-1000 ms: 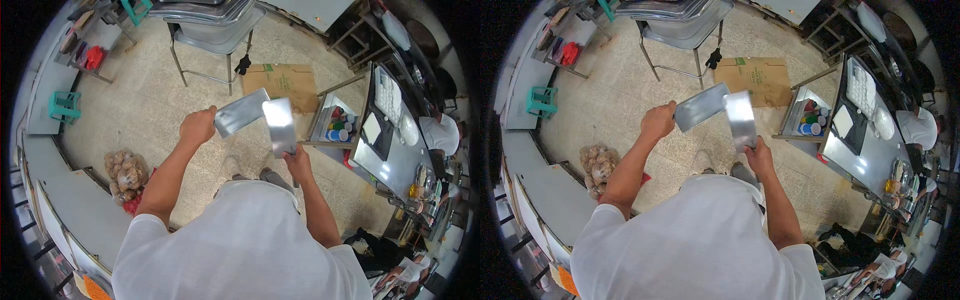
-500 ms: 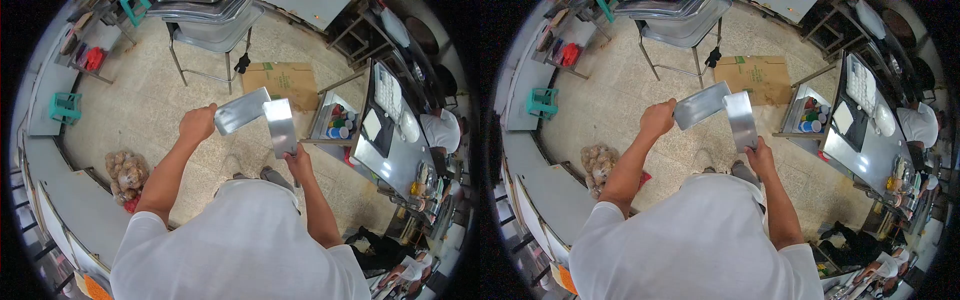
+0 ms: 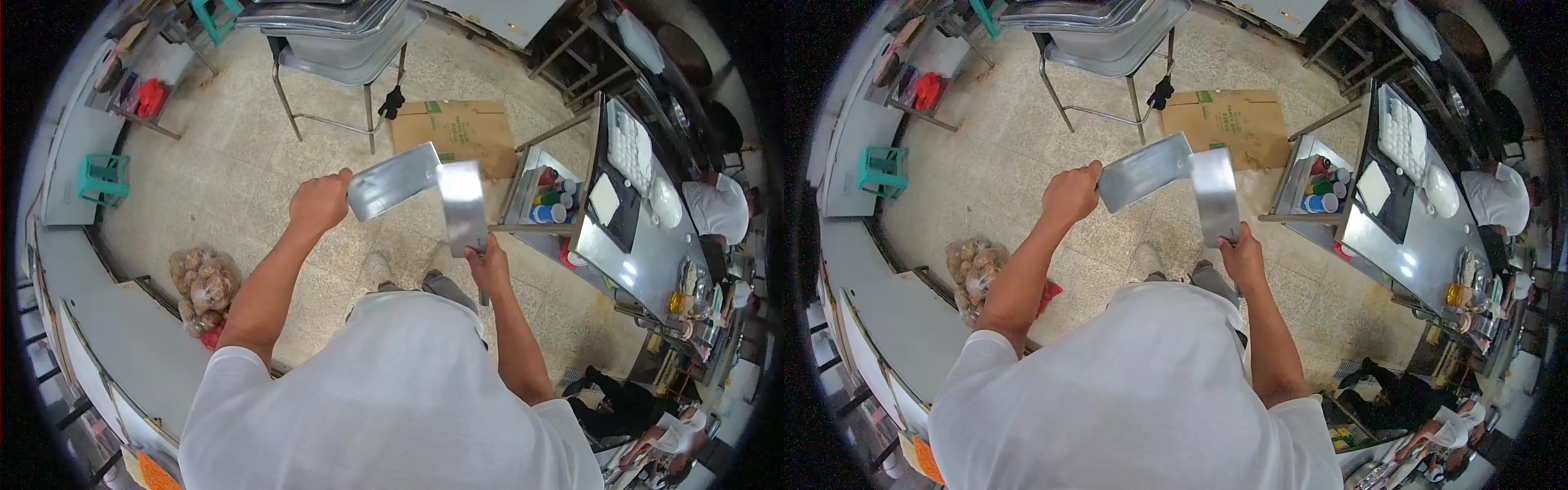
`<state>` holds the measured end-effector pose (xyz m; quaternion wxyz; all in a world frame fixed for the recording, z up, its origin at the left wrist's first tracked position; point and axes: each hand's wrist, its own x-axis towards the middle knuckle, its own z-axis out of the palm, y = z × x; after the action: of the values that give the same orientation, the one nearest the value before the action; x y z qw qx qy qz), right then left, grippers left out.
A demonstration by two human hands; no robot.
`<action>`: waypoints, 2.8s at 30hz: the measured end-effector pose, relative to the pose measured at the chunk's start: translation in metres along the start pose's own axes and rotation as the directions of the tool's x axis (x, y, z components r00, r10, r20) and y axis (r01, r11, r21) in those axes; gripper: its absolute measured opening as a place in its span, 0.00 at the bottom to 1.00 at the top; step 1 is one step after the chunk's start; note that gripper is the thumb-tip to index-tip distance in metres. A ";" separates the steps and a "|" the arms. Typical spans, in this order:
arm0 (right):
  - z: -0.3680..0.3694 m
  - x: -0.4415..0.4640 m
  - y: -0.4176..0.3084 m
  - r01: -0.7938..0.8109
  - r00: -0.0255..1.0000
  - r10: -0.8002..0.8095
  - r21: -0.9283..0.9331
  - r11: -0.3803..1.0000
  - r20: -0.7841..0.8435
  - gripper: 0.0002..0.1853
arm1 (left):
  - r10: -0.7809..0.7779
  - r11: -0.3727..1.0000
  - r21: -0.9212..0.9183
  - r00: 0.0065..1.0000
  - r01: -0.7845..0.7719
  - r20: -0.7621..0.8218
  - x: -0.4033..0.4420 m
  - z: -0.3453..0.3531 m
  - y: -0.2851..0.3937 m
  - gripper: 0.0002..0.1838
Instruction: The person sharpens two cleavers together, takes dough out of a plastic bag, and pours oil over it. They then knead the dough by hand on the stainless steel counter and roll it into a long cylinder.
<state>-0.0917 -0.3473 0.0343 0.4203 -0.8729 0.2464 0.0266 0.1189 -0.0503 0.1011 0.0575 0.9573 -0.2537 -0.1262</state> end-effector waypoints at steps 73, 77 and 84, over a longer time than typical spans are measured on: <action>0.085 0.355 -0.094 -0.399 0.915 0.143 0.788 0.469 0.378 0.08 | -0.306 0.819 -0.453 0.936 0.351 0.173 0.057 0.021 -0.022 0.12; 0.149 0.453 -0.154 -0.328 0.945 0.111 0.890 0.318 0.308 0.12 | -0.416 0.718 -0.540 0.893 0.439 0.172 0.065 -0.006 0.009 0.12; 0.294 0.582 -0.094 0.341 0.927 -0.295 -0.198 0.919 0.230 0.35 | -0.595 0.568 -0.584 0.780 0.580 0.195 0.046 -0.006 0.032 0.11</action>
<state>0.5080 -0.3156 -0.2357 0.3350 -0.9379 0.0534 0.0721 0.1442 -0.1007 0.1026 0.3236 0.9145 0.1347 -0.2019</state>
